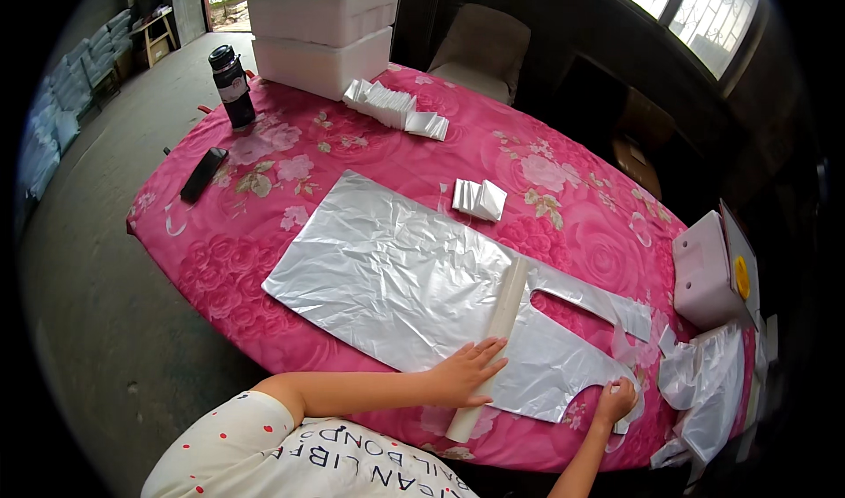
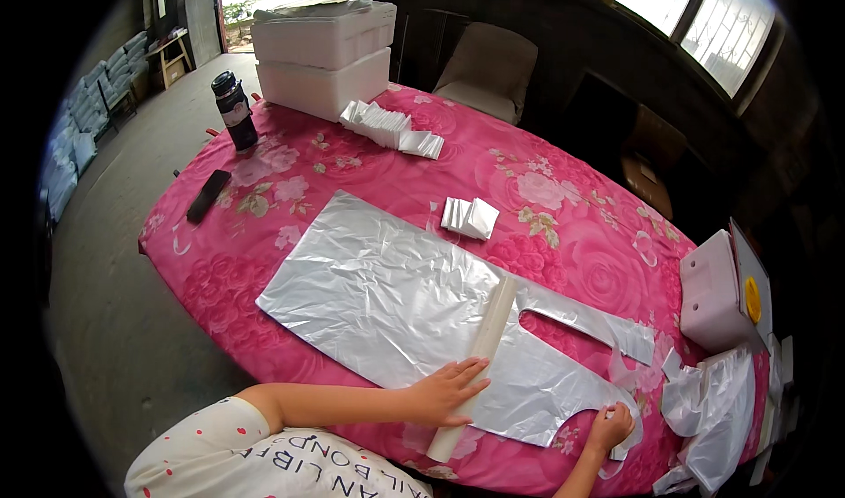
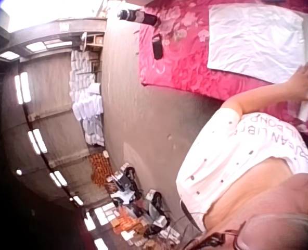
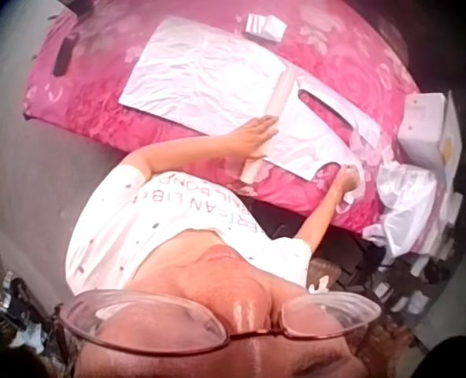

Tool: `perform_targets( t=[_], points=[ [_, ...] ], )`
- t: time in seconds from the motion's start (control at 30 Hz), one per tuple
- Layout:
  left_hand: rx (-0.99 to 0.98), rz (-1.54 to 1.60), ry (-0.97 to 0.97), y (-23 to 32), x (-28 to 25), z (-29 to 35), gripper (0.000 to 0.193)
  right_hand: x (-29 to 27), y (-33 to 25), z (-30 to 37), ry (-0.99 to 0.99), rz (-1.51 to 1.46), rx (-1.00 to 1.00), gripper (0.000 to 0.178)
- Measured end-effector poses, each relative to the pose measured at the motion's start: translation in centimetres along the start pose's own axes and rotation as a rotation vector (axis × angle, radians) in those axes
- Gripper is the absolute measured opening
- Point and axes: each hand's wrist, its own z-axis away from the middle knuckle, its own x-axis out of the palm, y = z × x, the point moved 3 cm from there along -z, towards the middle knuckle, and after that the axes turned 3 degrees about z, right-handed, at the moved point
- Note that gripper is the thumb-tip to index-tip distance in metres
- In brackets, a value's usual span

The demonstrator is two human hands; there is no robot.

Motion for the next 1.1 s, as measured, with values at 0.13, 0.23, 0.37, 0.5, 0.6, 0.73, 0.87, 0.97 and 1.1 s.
perform_targets(
  t=[0.13,0.23,0.37,0.5,0.6,0.73,0.87,0.97,1.1],
  points=[
    [0.038,0.034,0.099,-0.1,1.2,-0.6,0.068,-3.7,-5.7,-0.3,-0.043,-0.057,-0.110,0.016],
    [0.126,0.398,0.204,0.6,-0.1,-0.4,0.059,-6.9,-11.6,-1.0,-0.263,-0.134,0.000,0.017],
    [-0.232,0.992,-0.028,1.1,-0.9,-0.9,0.050,-8.3,-16.1,-0.7,-0.755,-1.106,0.452,0.014],
    [-0.783,1.772,0.016,-1.8,-1.1,0.0,0.045,-9.4,-24.0,3.1,-1.134,-1.615,0.227,0.050],
    [-0.881,1.462,-0.255,-6.0,-3.2,2.5,0.035,-12.9,-27.2,5.2,-1.196,-1.205,-0.471,0.086],
    [-0.805,1.155,-0.229,-9.8,-6.0,5.3,0.029,-13.6,-27.8,7.1,-1.093,-1.131,-0.620,0.073],
    [-0.885,1.172,-0.188,-10.6,-7.7,5.1,0.026,-12.5,-27.1,6.9,-0.675,-0.964,-0.351,0.060],
    [-0.826,1.180,-0.147,-9.7,-7.1,4.8,0.022,-12.0,-27.9,6.3,-0.627,-0.955,-0.171,0.055],
    [-0.579,1.065,-0.121,-6.5,-5.0,3.6,0.018,-9.4,-29.4,6.4,-0.780,-1.084,0.093,0.041]
  ],
)
